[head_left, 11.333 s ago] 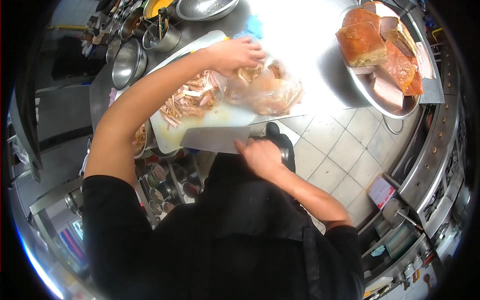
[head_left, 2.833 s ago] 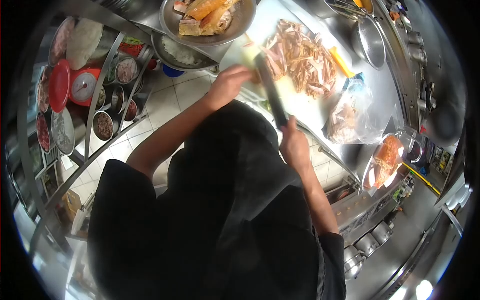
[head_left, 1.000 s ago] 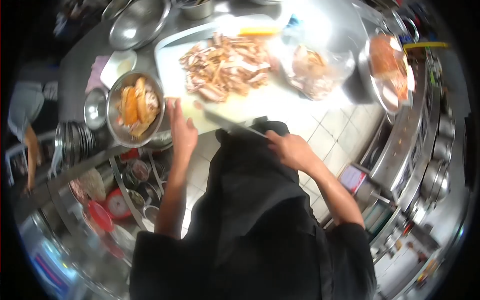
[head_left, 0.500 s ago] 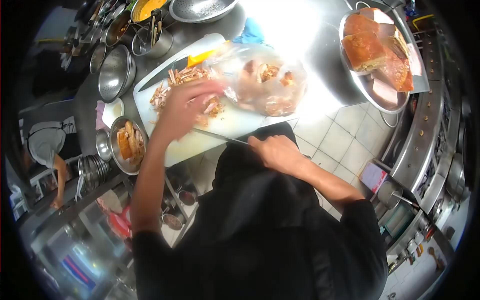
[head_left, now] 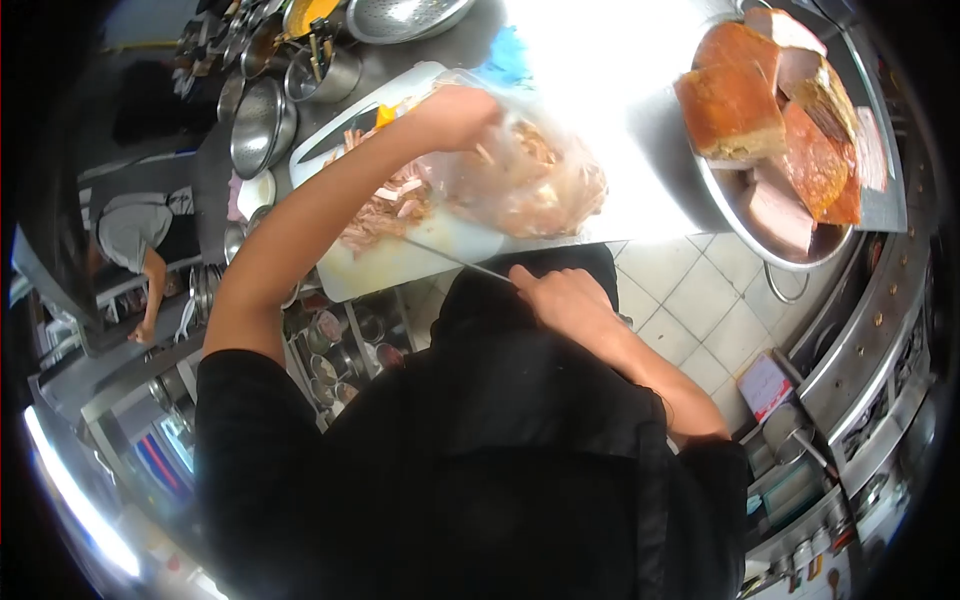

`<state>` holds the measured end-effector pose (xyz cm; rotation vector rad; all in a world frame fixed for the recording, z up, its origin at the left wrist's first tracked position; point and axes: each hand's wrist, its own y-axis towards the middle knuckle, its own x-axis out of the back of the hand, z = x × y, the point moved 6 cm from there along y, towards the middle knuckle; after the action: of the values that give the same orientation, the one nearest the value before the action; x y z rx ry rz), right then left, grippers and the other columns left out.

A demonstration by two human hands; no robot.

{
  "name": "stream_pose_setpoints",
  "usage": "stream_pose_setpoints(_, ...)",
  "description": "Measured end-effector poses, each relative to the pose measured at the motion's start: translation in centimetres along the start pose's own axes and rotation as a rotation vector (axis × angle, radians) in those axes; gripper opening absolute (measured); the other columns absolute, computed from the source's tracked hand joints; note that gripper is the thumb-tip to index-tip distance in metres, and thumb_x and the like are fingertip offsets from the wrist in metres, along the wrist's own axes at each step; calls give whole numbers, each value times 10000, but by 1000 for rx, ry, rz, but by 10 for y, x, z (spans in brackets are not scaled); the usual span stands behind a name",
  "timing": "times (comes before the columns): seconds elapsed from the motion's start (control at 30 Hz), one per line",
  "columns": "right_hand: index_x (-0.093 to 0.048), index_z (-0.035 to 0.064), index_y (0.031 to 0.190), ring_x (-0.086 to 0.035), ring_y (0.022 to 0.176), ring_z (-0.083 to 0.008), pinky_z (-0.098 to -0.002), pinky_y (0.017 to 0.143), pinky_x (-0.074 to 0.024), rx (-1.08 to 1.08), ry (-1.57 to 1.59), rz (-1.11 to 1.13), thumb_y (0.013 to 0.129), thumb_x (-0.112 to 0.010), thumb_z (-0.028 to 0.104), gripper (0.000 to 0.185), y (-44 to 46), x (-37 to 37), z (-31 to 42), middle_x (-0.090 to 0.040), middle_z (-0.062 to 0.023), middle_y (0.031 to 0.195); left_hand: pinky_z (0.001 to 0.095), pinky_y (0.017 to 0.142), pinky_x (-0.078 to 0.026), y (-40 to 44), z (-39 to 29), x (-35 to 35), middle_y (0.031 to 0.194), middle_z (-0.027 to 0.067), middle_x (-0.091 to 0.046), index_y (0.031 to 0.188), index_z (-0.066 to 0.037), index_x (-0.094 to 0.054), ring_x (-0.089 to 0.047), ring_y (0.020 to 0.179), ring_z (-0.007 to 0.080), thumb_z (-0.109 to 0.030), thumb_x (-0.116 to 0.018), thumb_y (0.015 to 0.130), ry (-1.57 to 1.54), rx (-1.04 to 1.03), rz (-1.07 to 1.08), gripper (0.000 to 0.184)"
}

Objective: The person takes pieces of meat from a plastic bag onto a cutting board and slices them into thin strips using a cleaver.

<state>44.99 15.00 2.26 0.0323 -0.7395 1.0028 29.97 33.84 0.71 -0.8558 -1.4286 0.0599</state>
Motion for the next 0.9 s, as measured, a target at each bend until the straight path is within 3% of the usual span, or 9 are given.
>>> stream_pose_setpoints(0.07, -501, 68, 949, -596, 585, -369, -481, 523, -426, 19, -20, -19, 898, -517, 163, 109, 0, 5, 2, -578, -160, 570, 396, 793, -484, -29, 5, 11, 906, 165, -653, 975, -49, -661, -610, 883, 326, -183, -664, 773, -75, 28, -57, 243)
stream_pose_setpoints(0.13, -502, 71, 948, -594, 588, -373, -483, 522, -421, 61, -55, -41, 901, -527, 170, 113, 4, 11, 6, -581, -161, 577, 358, 763, -475, -61, 22, 27, 842, 163, -632, 960, -2, -645, -598, 838, 311, -164, -678, 790, -410, -42, -409, 238)
stream_pose_setpoints(0.2, -506, 82, 948, -584, 594, -393, -496, 535, -422, 63, -62, -50, 886, -553, 156, 107, 10, 12, 9, -578, -177, 587, 299, 722, -462, -92, 46, 25, 802, 109, -633, 939, 12, -645, -592, 787, 207, -178, -658, 841, -574, 76, -450, 214)
stream_pose_setpoints(0.3, -505, 81, 968, -604, 648, -404, -511, 573, -443, 34, -114, 9, 876, -554, 156, 129, 19, 12, 21, -592, -210, 623, 222, 639, -439, -158, 80, -3, 795, 14, -627, 944, 2, -663, -542, 706, 61, -160, -620, 881, -1315, 297, -492, 179)
stream_pose_setpoints(0.4, -523, 84, 978, -593, 650, -422, -511, 575, -450, 60, -141, 3, 853, -597, 139, 155, 27, 4, 25, -590, -224, 642, 226, 598, -440, -231, 105, -36, 771, 17, -625, 969, 9, -662, -544, 664, 74, -163, -617, 880, -1565, 384, -712, 199)
stream_pose_setpoints(0.57, -558, 81, 998, -584, 649, -437, -505, 567, -446, 103, -164, -52, 827, -641, 122, 193, 48, -11, 47, -589, -231, 653, 275, 584, -426, -393, 175, -101, 658, 74, -591, 894, 36, -647, -533, 629, 103, -167, -628, 826, -872, 657, -1048, 215)
stream_pose_setpoints(0.63, -566, 76, 1019, -588, 664, -436, -494, 563, -444, 61, -193, -39, 827, -641, 108, 209, 59, -19, 59, -594, -235, 679, 339, 624, -462, -443, 198, -128, 689, 121, -623, 884, 25, -647, -608, 659, 187, -196, -635, 801, -732, 1029, -1039, 236)
stream_pose_setpoints(0.8, -564, 58, 1025, -594, 722, -441, -504, 603, -447, 57, -173, 53, 831, -620, 87, 204, 99, -58, 103, -605, -243, 718, 438, 728, -491, -441, 229, -201, 923, 177, -652, 929, -43, -661, -621, 852, 375, -208, -627, 772, -539, 1030, -643, 230)
stream_pose_setpoints(0.9, -567, 35, 1030, -591, 774, -449, -503, 665, -450, -86, -31, 144, 852, -591, 142, 209, 123, -82, 109, -609, -262, 760, 428, 776, -500, -421, 215, -180, 984, 177, -645, 1030, -70, -665, -622, 882, 366, -203, -613, 807, -438, 991, -801, 265)
